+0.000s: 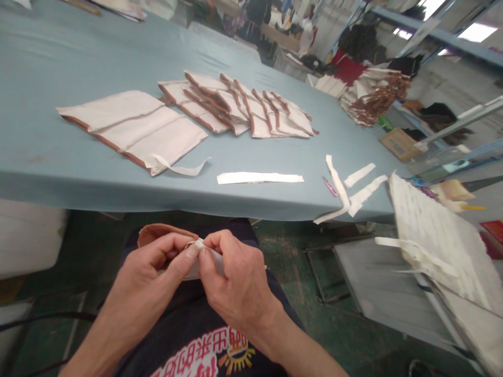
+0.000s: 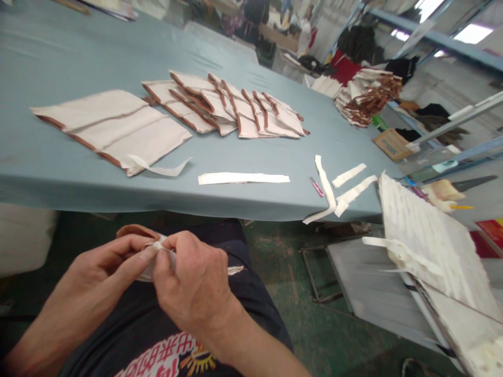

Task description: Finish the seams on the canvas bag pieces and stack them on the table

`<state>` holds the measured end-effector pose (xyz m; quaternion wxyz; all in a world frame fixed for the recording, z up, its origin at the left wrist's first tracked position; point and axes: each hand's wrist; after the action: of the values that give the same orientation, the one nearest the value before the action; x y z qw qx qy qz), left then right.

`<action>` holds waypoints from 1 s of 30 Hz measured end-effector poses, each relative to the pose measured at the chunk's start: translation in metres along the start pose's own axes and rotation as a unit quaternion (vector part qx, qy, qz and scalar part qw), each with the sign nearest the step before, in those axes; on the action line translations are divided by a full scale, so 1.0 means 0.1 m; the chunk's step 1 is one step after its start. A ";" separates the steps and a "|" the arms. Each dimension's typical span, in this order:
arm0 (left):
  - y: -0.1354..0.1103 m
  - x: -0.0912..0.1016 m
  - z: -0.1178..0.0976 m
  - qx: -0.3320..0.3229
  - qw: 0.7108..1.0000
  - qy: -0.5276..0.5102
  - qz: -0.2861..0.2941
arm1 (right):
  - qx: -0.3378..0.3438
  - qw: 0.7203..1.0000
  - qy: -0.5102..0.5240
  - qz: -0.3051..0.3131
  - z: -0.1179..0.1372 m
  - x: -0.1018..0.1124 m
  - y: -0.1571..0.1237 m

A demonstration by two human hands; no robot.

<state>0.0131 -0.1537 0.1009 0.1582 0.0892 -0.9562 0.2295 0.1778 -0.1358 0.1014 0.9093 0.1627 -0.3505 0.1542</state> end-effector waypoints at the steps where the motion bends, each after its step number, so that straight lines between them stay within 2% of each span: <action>1: 0.01 -0.01 0.01 0.000 1.000 0.000 0.002 | 0.003 1.000 -0.006 0.005 0.00 -0.01 -0.01; 4: 0.03 -0.03 0.03 -0.006 1.000 -0.001 0.001 | 0.009 1.000 -0.017 0.020 0.00 -0.04 -0.03; 10: 0.05 -0.07 0.05 -0.028 0.999 0.001 -0.038 | 0.015 0.999 -0.027 0.033 -0.04 -0.08 -0.04; 17: 0.04 -0.10 0.24 -0.062 0.993 0.006 -0.103 | 0.014 0.991 -0.075 0.108 -0.03 0.14 0.03; 20: 0.05 -0.06 0.30 -0.033 0.996 -0.051 -0.065 | 0.032 0.988 -0.077 0.127 -0.11 0.22 0.09; 24: 0.05 0.01 0.34 0.027 0.988 -0.150 -0.009 | 0.092 0.992 0.048 0.067 -0.31 0.22 0.19; 26: 0.05 0.05 0.35 0.047 0.983 -0.179 0.019 | 0.152 0.981 0.113 0.049 -0.40 0.21 0.26; 30: 0.05 0.16 0.30 0.032 0.977 -0.194 0.084 | 0.286 0.939 0.172 0.084 -0.46 0.22 0.43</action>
<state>-0.0107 -0.1647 0.0790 -0.0529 0.0562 -0.9650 0.2507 0.2033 -0.0744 0.0925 0.8547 0.3568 -0.1420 0.3494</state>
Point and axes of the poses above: each hand's wrist, its own y-axis towards the middle knuckle, its own x-axis out of the back of the hand, z = x × y, and after that the axes turned 8 degrees about x, right-handed
